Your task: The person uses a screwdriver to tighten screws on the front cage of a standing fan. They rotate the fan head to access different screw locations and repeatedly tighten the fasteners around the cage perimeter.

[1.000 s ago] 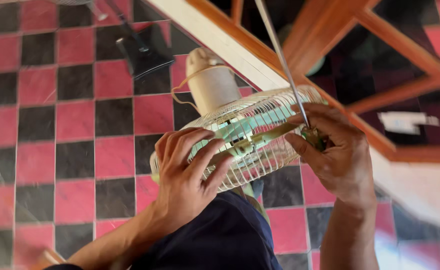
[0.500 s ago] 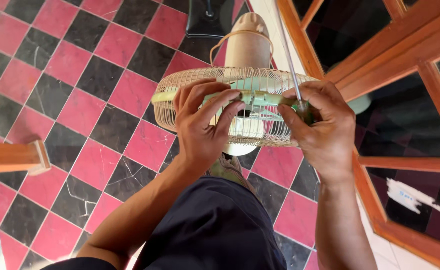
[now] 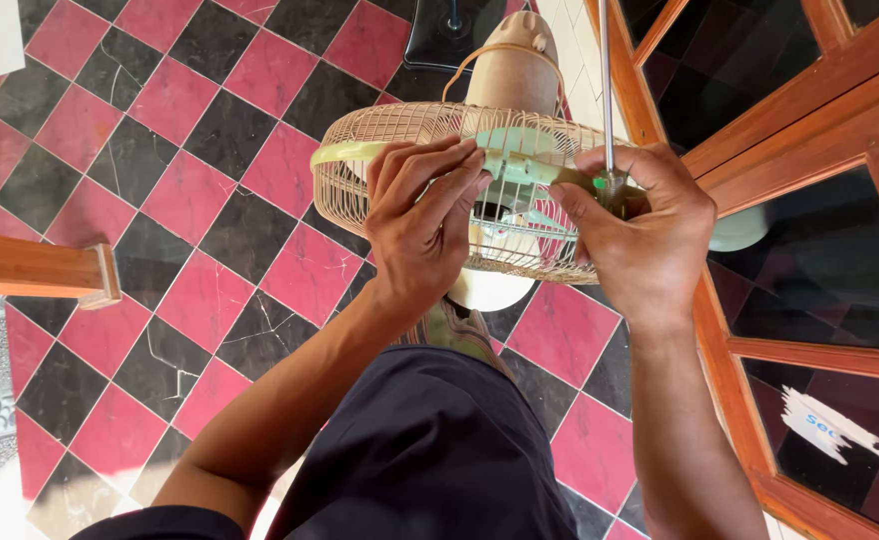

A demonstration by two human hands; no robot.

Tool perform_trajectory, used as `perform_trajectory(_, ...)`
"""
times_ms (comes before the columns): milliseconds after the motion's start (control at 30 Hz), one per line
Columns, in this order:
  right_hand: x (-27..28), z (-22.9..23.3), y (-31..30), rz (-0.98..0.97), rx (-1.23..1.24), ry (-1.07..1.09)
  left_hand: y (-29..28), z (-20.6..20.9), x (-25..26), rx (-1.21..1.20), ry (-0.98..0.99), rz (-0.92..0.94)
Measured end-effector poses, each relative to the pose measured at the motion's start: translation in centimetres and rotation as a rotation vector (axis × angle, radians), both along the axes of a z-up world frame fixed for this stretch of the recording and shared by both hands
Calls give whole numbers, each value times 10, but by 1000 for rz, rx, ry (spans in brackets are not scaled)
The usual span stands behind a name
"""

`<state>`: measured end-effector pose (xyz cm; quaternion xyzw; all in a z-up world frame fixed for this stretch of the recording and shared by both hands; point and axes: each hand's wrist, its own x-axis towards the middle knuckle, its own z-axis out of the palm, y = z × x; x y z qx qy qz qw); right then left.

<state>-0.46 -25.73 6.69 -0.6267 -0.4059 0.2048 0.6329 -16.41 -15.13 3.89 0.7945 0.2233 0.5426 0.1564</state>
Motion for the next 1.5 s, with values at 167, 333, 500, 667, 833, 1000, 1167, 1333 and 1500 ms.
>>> perform_trajectory(167, -2, 2, 3, -38, -38, 8, -4, 2, 6, 14, 8, 54)
perform_trajectory(333, -10, 5, 10, -93, -105, 32, -5, 4, 14, 19, -38, 90)
perform_trajectory(500, -19, 9, 16, -107, -133, 91, -14, 5, 21, -20, -54, 207)
perform_trajectory(667, -19, 9, 21, -52, -65, 77, -14, 7, 21, -75, -43, 283)
perform_trajectory(833, -10, 14, 20, 0, -108, 101, -12, 12, 23, -125, -19, 294)
perform_trajectory(1000, 1, 18, 20, 47, -97, 240, -10, 12, 23, -139, 7, 272)
perform_trajectory(1167, 13, 28, 21, 140, -138, 312, -11, 13, 25, -155, 2, 314)
perform_trajectory(1333, 40, 26, 15, 341, -162, 426, -25, 8, 34, -139, 41, 433)
perform_trajectory(1500, 82, 12, -18, 335, -281, 110, -39, 0, 39, -173, 51, 468)
